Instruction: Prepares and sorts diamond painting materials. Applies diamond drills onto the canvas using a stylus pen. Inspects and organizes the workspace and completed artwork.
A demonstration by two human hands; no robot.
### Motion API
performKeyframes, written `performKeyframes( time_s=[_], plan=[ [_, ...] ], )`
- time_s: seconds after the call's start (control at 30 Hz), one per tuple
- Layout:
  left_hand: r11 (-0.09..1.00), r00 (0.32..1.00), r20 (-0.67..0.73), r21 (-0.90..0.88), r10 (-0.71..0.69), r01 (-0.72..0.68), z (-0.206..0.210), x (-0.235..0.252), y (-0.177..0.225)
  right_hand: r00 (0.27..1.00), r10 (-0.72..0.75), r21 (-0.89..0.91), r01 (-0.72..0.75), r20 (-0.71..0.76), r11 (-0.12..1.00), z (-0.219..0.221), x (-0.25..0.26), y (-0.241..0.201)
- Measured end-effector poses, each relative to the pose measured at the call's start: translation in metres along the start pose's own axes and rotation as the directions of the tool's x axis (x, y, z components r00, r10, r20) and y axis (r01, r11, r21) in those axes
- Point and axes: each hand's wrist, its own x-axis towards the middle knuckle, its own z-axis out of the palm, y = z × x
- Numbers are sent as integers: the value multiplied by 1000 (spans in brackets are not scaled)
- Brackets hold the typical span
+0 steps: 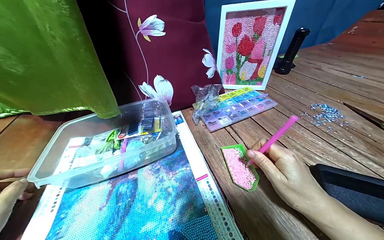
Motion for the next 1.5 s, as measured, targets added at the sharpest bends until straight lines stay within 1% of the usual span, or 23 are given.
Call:
performKeyframes(
  time_s=[0.13, 0.3, 0.43, 0.5, 0.6, 0.7, 0.77, 0.87, 1.07, 1.27, 1.4, 1.5],
  plan=[
    [1000, 1000, 12, -9, 19, -19, 0, 0, -1, 1000, -14, -1, 14, 1, 1000, 0, 0, 0],
    [1000, 1000, -9, -7, 0, 0, 3, -4, 6, 999, -48, -38, 48, 8, 998, 1, 1, 0],
    [1000, 1000, -23, 9, 19, -19, 3, -3, 3, 999, -48, -33, 48, 2, 998, 0, 1, 0],
    [999, 999, -14, 22, 39, -39, 2, -3, 0, 1000, -6, 35, 6, 10, 999, -1, 1, -1],
    [996, 1000, -25, 91, 17, -15, 3, -5, 3, 996, 84, 187, -87, 23, 978, -5, 3, -4],
    [984, 996, -48, 166, 70, -61, 0, -5, -6, 982, 174, 377, -189, 73, 907, -7, 3, -15],
    [977, 992, -45, 184, 119, -108, -2, -2, -16, 975, 199, 457, -221, 96, 862, -7, 3, -23],
    [966, 987, -48, 217, 152, -139, -2, -2, -16, 976, 173, 521, -217, 132, 826, -6, -2, -37],
    [969, 992, -19, 216, 123, -116, -3, 1, -12, 977, 18, 516, -127, 212, 847, 8, -19, -60],
    [967, 994, -10, 233, 113, -107, -3, 2, -8, 982, -96, 454, 10, 166, 891, 26, -25, -57],
    [958, 991, -19, 258, 131, -122, -1, 2, -5, 982, -113, 433, 36, 153, 900, 31, -26, -56],
    [951, 986, -10, 264, 167, -159, 0, 2, -4, 983, -120, 406, 53, 142, 912, 34, -27, -56]
  ],
)
